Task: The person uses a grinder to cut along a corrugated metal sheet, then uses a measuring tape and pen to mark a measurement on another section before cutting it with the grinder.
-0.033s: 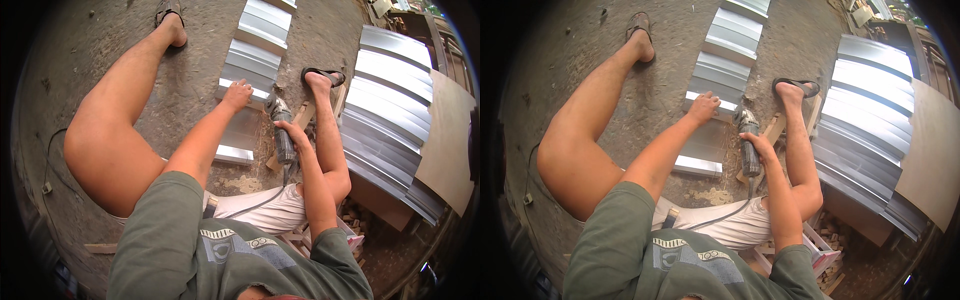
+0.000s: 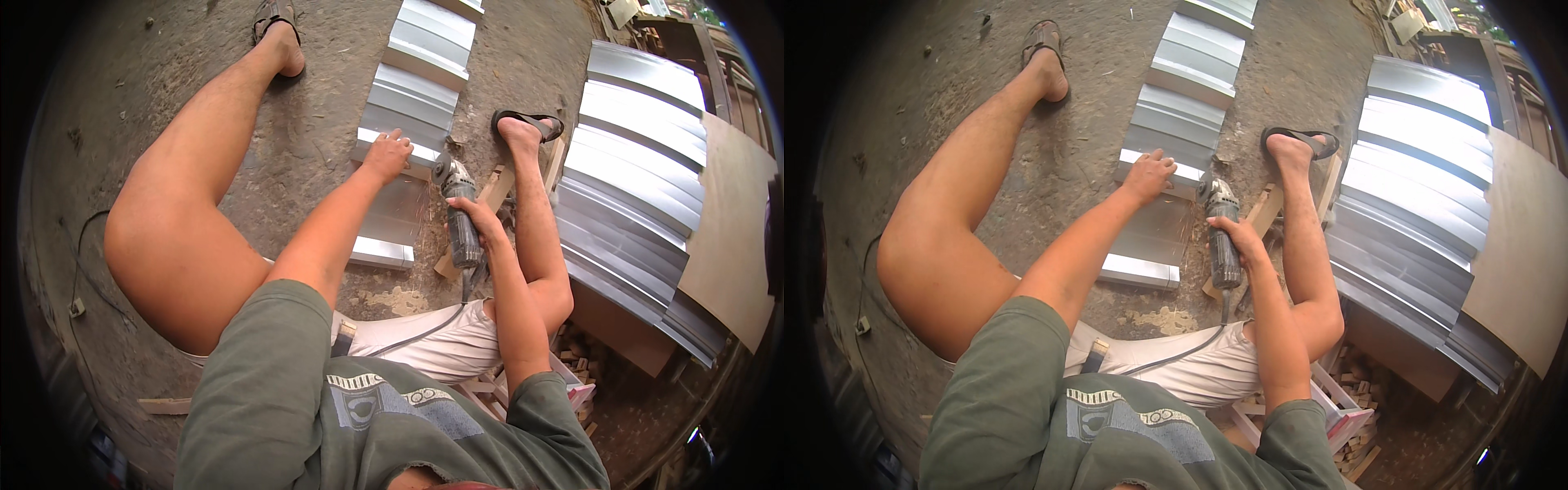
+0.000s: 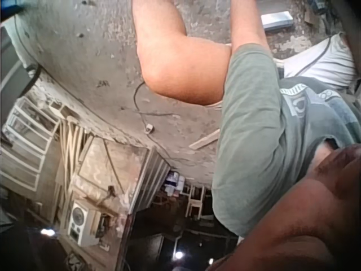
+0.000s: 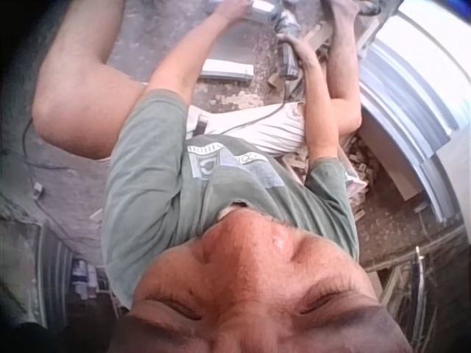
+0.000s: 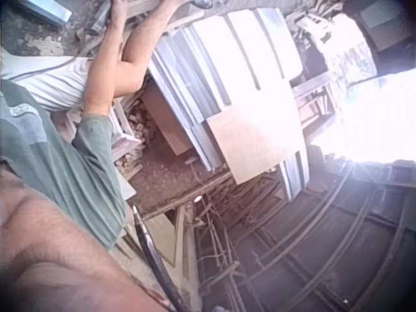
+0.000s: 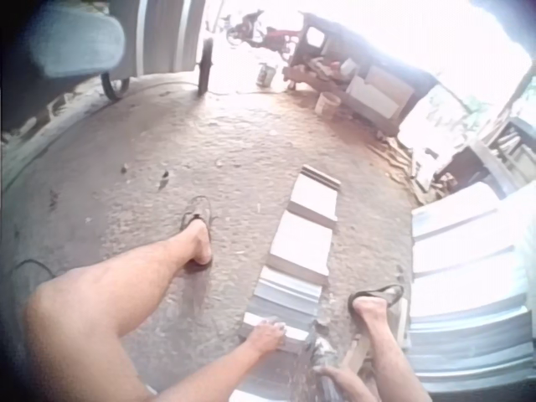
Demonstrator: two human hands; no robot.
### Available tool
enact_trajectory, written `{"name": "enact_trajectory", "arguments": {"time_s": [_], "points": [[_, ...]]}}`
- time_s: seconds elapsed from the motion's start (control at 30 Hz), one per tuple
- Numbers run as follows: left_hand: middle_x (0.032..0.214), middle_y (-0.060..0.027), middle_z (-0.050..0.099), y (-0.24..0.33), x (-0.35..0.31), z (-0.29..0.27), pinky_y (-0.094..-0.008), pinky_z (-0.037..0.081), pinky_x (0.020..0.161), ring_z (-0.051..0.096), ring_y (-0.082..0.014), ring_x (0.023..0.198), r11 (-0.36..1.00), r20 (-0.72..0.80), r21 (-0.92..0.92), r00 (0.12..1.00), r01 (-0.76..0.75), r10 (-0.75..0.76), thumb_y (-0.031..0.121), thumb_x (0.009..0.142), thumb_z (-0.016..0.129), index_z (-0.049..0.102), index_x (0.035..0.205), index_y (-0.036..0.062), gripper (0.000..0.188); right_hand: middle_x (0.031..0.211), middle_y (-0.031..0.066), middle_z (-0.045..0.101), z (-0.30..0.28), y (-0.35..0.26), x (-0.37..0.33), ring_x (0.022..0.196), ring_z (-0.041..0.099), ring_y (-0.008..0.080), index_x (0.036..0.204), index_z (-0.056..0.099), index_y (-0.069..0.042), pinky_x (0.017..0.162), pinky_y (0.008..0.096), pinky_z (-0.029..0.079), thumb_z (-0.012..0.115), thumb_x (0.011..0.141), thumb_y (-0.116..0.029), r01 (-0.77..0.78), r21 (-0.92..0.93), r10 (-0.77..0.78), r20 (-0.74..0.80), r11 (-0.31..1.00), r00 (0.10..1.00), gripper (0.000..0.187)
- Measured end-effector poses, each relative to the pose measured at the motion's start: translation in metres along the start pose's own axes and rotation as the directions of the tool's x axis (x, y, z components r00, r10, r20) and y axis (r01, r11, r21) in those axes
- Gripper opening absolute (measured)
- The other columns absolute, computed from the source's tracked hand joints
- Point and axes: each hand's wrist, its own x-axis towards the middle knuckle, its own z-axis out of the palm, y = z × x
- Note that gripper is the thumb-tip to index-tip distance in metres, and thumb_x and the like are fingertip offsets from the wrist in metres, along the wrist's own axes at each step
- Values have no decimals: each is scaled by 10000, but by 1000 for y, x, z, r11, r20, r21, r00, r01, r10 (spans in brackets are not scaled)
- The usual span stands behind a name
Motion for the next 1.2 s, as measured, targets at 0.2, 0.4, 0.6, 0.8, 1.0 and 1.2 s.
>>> {"name": "enact_trajectory", "arguments": {"time_s": [0.2, 0.4, 0.6, 0.8, 1.0, 1.2], "points": [[1178, 8, 671, 1, 1, -1, -399, 478, 1006, 571, -227, 1193, 1000, 13, 1, 1000, 3, -3, 295, 785, 823, 691, 1145, 140, 414, 812, 102, 635, -1, 0, -2, 613, 692, 228, 1033, 577, 28, 517, 348, 592, 817, 820, -274, 15, 0, -15, 10, 1000, 1000, 441], [1125, -10, 689, -1, 0, 2, -411, 473, 978, 559, -233, 1239, 1000, -27, -19, 1000, -10, 10, 320, 815, 807, 717, 1044, 121, 316, 813, 107, 641, 0, 5, -2, 611, 688, 223, 1048, 575, 41, 528, 346, 593, 813, 818, -263, 3, 4, -3, 7, 1000, 1000, 449], [1131, -3, 685, -2, 0, 3, -409, 469, 983, 560, -231, 1233, 1000, -9, -10, 1000, -11, 10, 314, 811, 810, 714, 1059, 130, 323, 813, 111, 642, 2, 8, -3, 609, 687, 227, 1065, 563, 50, 532, 351, 597, 810, 822, -239, -5, 32, 4, 13, 999, 1000, 452], [1123, 2, 686, -1, 0, 1, -404, 469, 975, 566, -225, 1214, 1000, -19, -7, 1000, -14, 14, 323, 800, 818, 712, 1060, 134, 338, 848, 120, 640, 1, 17, 0, 606, 685, 233, 1117, 527, 54, 534, 356, 608, 810, 825, -225, -12, 39, 12, 9, 999, 1000, 493], [1173, 11, 670, -1, 0, -2, -398, 487, 969, 573, -223, 1169, 1000, 2, -7, 1000, -9, 9, 283, 777, 826, 677, 1147, 131, 427, 821, 106, 633, 4, 21, 1, 584, 679, 223, 1107, 533, 45, 519, 352, 604, 812, 820, -221, -12, 54, 11, 4, 998, 1000, 480], [1176, 14, 671, -1, -1, -5, -401, 490, 967, 575, -225, 1166, 1000, 9, 3, 1000, -14, 14, 285, 778, 826, 675, 1164, 134, 441, 765, 95, 632, 5, 23, 1, 565, 674, 214, 1030, 568, 50, 508, 345, 603, 811, 821, -232, -22, 38, 22, -10, 999, 1000, 426]]}}
